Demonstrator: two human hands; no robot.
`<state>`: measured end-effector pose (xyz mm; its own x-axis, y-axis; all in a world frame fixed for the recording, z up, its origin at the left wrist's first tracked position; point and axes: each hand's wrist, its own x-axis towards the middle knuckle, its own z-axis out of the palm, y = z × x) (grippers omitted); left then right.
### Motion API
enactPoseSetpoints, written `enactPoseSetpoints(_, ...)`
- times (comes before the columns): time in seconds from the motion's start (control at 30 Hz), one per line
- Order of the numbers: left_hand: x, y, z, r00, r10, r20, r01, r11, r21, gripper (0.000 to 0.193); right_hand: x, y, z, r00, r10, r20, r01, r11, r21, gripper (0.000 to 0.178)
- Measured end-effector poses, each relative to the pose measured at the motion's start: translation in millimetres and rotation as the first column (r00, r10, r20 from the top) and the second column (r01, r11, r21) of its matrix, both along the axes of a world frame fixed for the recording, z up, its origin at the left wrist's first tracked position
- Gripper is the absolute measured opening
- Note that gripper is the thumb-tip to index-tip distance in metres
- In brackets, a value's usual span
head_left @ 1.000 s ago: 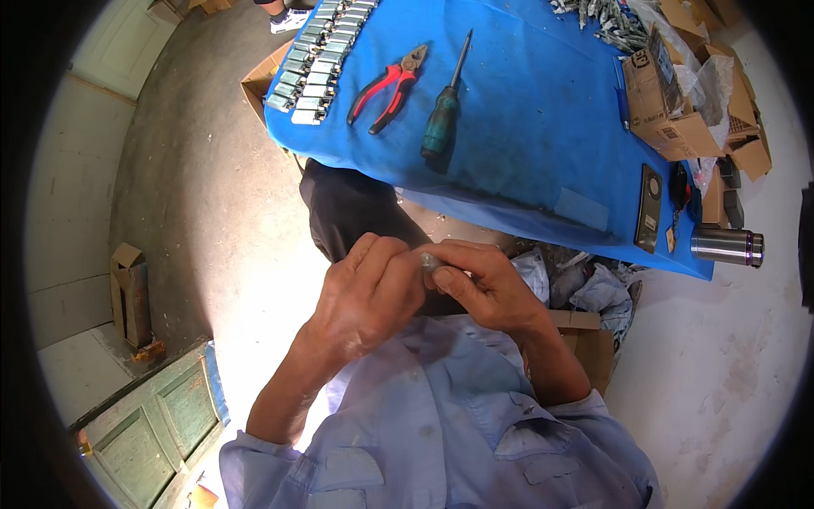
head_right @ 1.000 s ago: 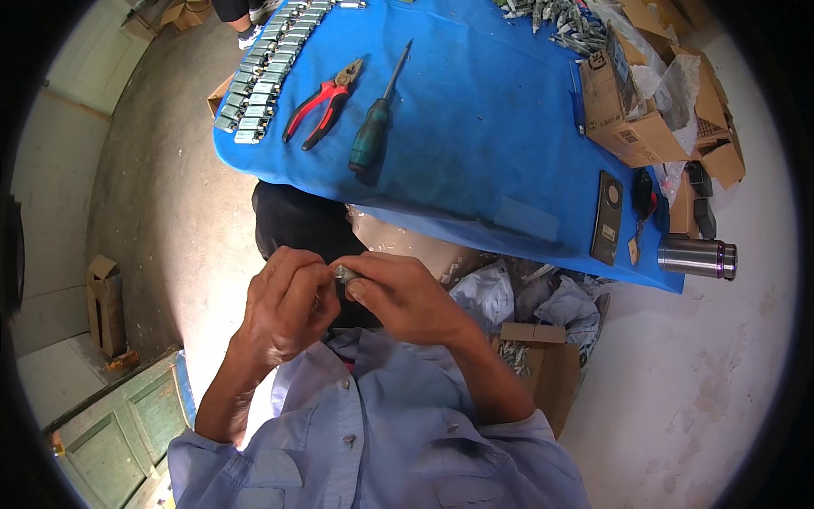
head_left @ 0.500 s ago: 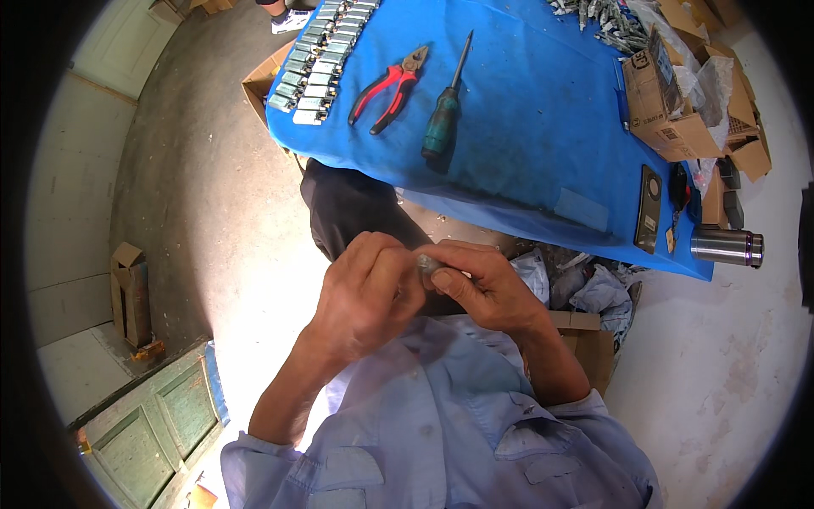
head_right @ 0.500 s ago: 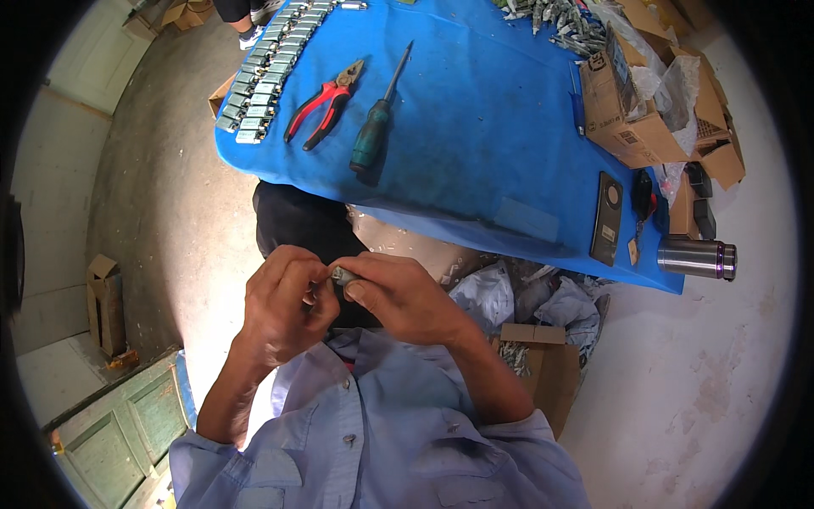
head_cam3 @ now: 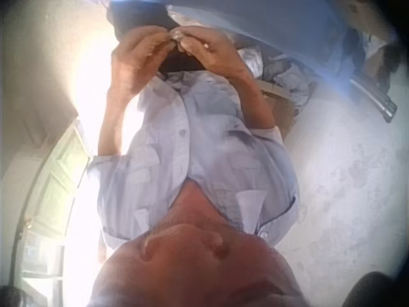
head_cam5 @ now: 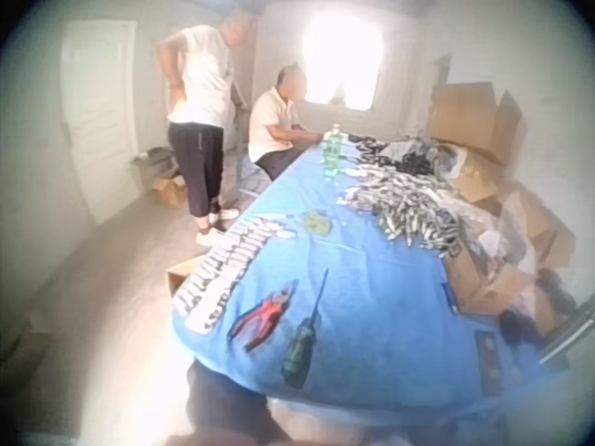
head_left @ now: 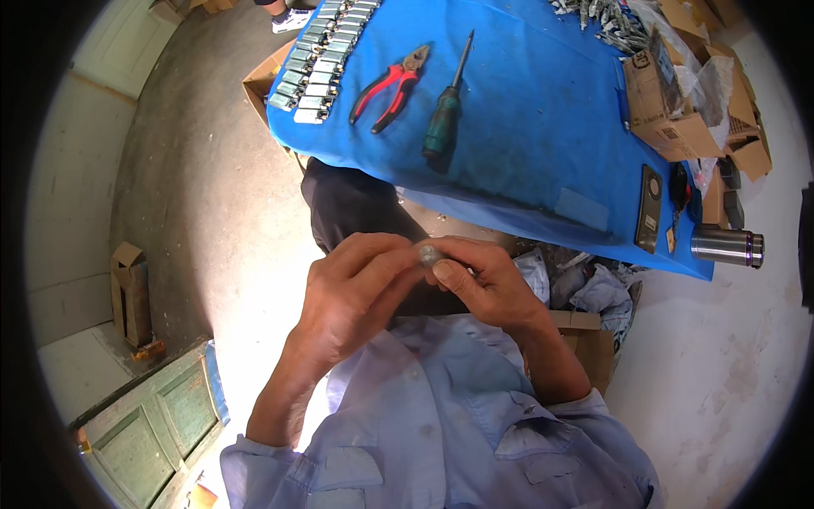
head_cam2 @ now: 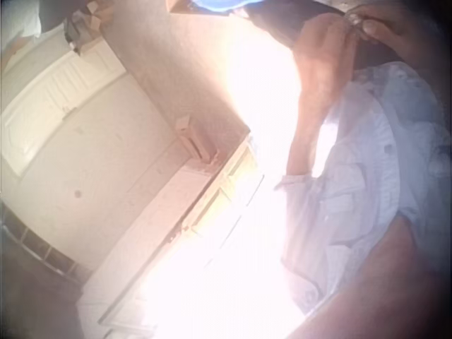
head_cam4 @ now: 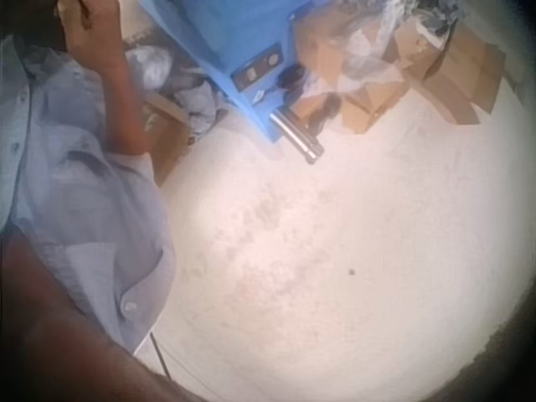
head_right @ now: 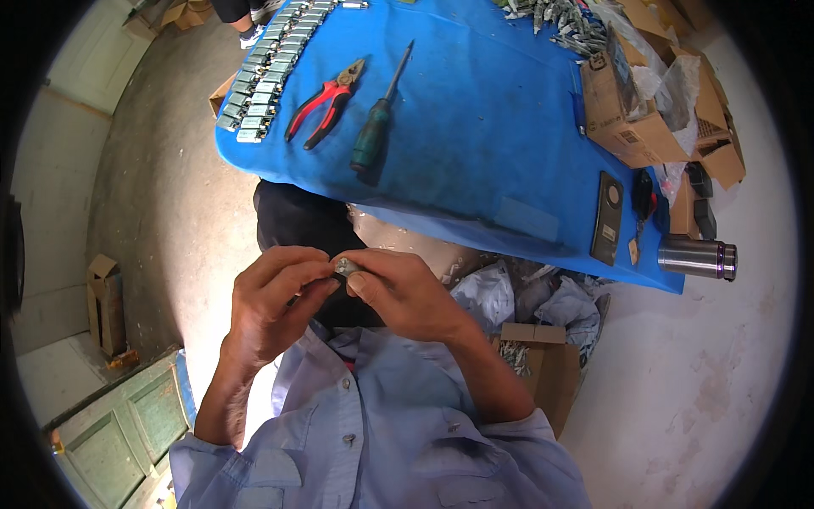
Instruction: The person assembles small silver metal components using a screwdriver and pliers. They pick up a metal housing, insert internal parts, and use the tools to secure them before placing the finished pieces aside on the table.
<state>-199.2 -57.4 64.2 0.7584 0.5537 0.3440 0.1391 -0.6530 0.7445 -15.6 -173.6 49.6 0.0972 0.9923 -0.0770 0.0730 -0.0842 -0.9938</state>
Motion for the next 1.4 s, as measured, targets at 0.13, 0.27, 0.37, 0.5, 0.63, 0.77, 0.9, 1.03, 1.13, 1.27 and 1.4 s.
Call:
enactPoseSetpoints(0.13,1.4,1.9,-1.8,0.999,-0.023,0.022,0.022,0.998,0.051,0.026,-1.8,-1.4,-4.6,1.0,-0.001,-0.015,0.0,1.0,-0.018,0.025)
enactPoseSetpoints(0.27,0.5,4.0,-0.4,0.999,-0.05,0.004,0.05,0.999,0.021,0.024,-0.7,-2.4,-3.3,1.0,0.026,0.0,-0.026,0.998,-0.051,0.026)
enactPoseSetpoints(0.37,-0.5,3.3,-4.6,1.0,0.017,0.004,-0.017,0.993,-0.116,0.023,-2.6,-2.4,-4.5,1.0,0.025,0.016,-0.025,0.999,-0.037,0.027)
enactPoseSetpoints(0.5,-1.8,-1.1,2.3,0.998,0.061,0.028,-0.051,0.964,-0.261,0.018,-5.4,0.0,-8.2,0.998,0.008,0.062,-0.009,1.0,0.009,0.03)
enactPoseSetpoints(0.63,-4.2,0.3,0.9,0.999,0.009,0.033,-0.003,0.983,-0.183,0.013,-7.4,4.5,-10.7,0.991,0.001,0.132,-0.016,0.994,0.109,0.031)
enactPoseSetpoints(0.77,-8.6,-2.6,1.1,0.997,0.072,0.006,-0.069,0.975,-0.213,0.011,-9.8,5.9,-6.1,0.991,0.03,0.128,-0.041,0.996,0.079,0.031)
enactPoseSetpoints(0.9,-13.4,-4.1,2.5,0.994,0.1,0.031,-0.088,0.956,-0.281,0.01,-12.7,7.1,0.6,0.993,0.033,0.115,-0.041,0.997,0.066,0.032)
enactPoseSetpoints(1.03,-15.9,-7.3,2.8,0.985,0.165,0.059,-0.144,0.954,-0.264,0.009,-16.6,8.1,4.6,0.992,-0.029,0.122,0.023,0.998,0.056,0.033)
enactPoseSetpoints(1.13,-20.1,-11.2,5.5,0.986,0.157,0.063,-0.14,0.967,-0.214,0.011,-18.0,8.5,5.9,0.983,-0.077,0.167,0.069,0.996,0.049,0.035)
enactPoseSetpoints(1.27,-19.0,-15.6,2.6,0.986,0.165,0.029,-0.158,0.974,-0.164,0.017,-20.8,10.2,-2.5,0.969,-0.113,0.219,0.09,0.99,0.112,0.036)
enactPoseSetpoints(1.4,-19.8,-13.9,1.8,0.984,0.18,0.006,-0.175,0.965,-0.193,0.017,-21.5,10.8,-2.2,0.973,-0.089,0.212,0.066,0.991,0.117,0.036)
